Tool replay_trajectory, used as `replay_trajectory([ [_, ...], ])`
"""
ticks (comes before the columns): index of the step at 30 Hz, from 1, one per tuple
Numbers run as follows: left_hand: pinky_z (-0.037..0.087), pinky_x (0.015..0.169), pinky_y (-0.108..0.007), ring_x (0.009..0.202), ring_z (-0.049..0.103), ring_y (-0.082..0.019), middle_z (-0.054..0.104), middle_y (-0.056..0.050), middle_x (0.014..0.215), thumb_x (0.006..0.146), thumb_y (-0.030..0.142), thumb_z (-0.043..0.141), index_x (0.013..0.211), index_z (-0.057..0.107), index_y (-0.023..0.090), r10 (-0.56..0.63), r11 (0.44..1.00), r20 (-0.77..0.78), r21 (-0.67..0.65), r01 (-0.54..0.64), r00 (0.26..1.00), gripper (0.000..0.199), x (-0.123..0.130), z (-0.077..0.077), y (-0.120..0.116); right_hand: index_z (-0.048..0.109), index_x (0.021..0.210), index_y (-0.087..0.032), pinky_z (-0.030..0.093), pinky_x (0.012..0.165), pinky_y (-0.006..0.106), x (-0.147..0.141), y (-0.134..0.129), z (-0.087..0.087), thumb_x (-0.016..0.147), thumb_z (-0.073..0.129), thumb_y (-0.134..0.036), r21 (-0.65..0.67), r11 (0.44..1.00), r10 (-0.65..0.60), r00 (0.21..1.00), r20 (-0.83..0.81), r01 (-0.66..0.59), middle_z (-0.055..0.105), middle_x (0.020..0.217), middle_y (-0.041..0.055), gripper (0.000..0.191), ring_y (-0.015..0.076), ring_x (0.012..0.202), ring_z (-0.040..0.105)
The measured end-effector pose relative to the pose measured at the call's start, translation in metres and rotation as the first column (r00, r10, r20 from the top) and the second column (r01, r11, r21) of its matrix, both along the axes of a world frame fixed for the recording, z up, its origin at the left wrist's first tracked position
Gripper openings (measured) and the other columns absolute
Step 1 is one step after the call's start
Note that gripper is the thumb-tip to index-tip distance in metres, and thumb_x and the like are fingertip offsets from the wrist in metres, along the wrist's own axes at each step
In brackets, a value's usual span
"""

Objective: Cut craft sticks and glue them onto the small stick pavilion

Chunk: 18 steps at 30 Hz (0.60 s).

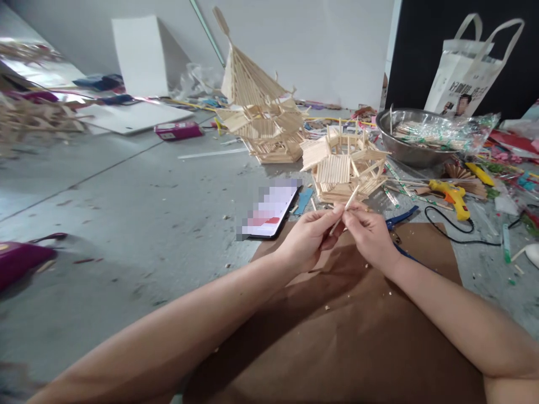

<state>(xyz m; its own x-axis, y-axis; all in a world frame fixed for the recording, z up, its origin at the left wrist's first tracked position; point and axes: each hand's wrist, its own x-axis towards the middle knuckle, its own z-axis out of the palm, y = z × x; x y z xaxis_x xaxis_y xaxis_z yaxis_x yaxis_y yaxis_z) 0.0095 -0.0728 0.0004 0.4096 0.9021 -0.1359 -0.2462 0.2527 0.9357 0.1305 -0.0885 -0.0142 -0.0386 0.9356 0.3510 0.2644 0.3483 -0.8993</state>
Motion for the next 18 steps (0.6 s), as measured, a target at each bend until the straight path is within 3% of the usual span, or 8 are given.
replay_trajectory([
  [3, 0.010, 0.037, -0.021, 0.036, 0.020, -0.002, 0.031, 0.007, 0.042, 0.065, 0.049, 0.061, 0.054, 0.052, 0.014, -0.029, 0.997, -0.079, 0.076, 0.035, 0.996, 0.038, -0.003, 0.000, 0.003, 0.065, 0.098, -0.025, 0.038, 0.088, 0.036, 0.019, -0.005, 0.012, 0.082, 0.041, -0.040, -0.074, 0.996, 0.053, 0.987, 0.152, -0.042, 0.064, 0.103, 0.0027, 0.032, 0.0196, 0.103, 0.052],
  [5, 0.011, 0.037, -0.022, 0.037, 0.020, -0.003, 0.029, 0.007, 0.040, 0.068, 0.048, 0.059, 0.059, 0.058, 0.013, -0.007, 0.989, -0.135, 0.142, 0.026, 0.991, 0.036, -0.005, 0.000, 0.006, 0.063, 0.097, -0.024, 0.041, 0.079, 0.033, 0.038, -0.010, 0.023, 0.081, 0.041, -0.044, -0.210, 0.977, 0.100, 0.920, 0.378, -0.020, 0.065, 0.100, 0.0039, 0.034, 0.0186, 0.091, 0.057],
  [6, 0.012, 0.038, -0.022, 0.037, 0.020, -0.003, 0.028, 0.007, 0.039, 0.069, 0.047, 0.058, 0.061, 0.059, 0.013, 0.015, 0.984, -0.162, 0.179, 0.015, 0.987, 0.035, -0.006, -0.001, 0.007, 0.064, 0.090, -0.024, 0.041, 0.073, 0.032, 0.049, -0.013, 0.028, 0.080, 0.041, -0.047, -0.259, 0.966, 0.133, 0.828, 0.545, 0.015, 0.067, 0.093, 0.0038, 0.034, 0.0183, 0.083, 0.059],
  [8, 0.014, 0.038, -0.023, 0.038, 0.021, -0.004, 0.028, 0.007, 0.038, 0.071, 0.045, 0.057, 0.058, 0.059, 0.014, 0.071, 0.968, -0.209, 0.251, -0.016, 0.975, 0.033, -0.007, -0.002, 0.010, 0.063, 0.078, -0.024, 0.038, 0.061, 0.032, 0.068, -0.019, 0.034, 0.076, 0.042, -0.056, -0.277, 0.945, 0.155, 0.509, 0.847, 0.174, 0.066, 0.077, 0.0038, 0.038, 0.0205, 0.072, 0.059],
  [10, 0.015, 0.039, -0.023, 0.038, 0.022, -0.005, 0.026, 0.007, 0.036, 0.072, 0.042, 0.055, 0.055, 0.057, 0.015, 0.118, 0.951, -0.249, 0.307, -0.037, 0.961, 0.032, -0.008, -0.004, 0.013, 0.060, 0.069, -0.023, 0.035, 0.057, 0.032, 0.082, -0.023, 0.035, 0.072, 0.042, -0.061, -0.263, 0.930, 0.203, 0.239, 0.950, 0.256, 0.065, 0.073, 0.0051, 0.042, 0.0226, 0.070, 0.059],
  [12, 0.016, 0.039, -0.023, 0.039, 0.023, -0.005, 0.025, 0.007, 0.036, 0.073, 0.041, 0.054, 0.054, 0.056, 0.015, 0.159, 0.935, -0.285, 0.352, -0.051, 0.945, 0.033, -0.008, -0.005, 0.014, 0.058, 0.067, -0.023, 0.034, 0.056, 0.032, 0.088, -0.024, 0.030, 0.070, 0.045, -0.062, -0.289, 0.919, 0.273, 0.096, 0.957, 0.268, 0.065, 0.074, 0.0060, 0.041, 0.0241, 0.071, 0.059],
  [15, 0.016, 0.039, -0.023, 0.039, 0.023, -0.005, 0.027, 0.006, 0.037, 0.074, 0.041, 0.053, 0.053, 0.055, 0.015, 0.197, 0.917, -0.324, 0.395, -0.057, 0.925, 0.033, -0.009, -0.006, 0.015, 0.057, 0.071, -0.022, 0.035, 0.056, 0.031, 0.086, -0.024, 0.022, 0.068, 0.052, -0.054, -0.332, 0.911, 0.333, 0.040, 0.942, 0.245, 0.065, 0.077, 0.0067, 0.032, 0.0247, 0.074, 0.060],
  [18, 0.015, 0.039, -0.022, 0.039, 0.022, -0.005, 0.029, 0.006, 0.038, 0.075, 0.040, 0.052, 0.054, 0.055, 0.015, 0.201, 0.911, -0.334, 0.409, -0.050, 0.921, 0.033, -0.010, -0.007, 0.017, 0.057, 0.074, -0.022, 0.034, 0.057, 0.030, 0.083, -0.022, 0.018, 0.072, 0.050, -0.042, -0.345, 0.924, 0.335, 0.083, 0.938, 0.167, 0.065, 0.079, 0.0071, 0.021, 0.0228, 0.075, 0.060],
])
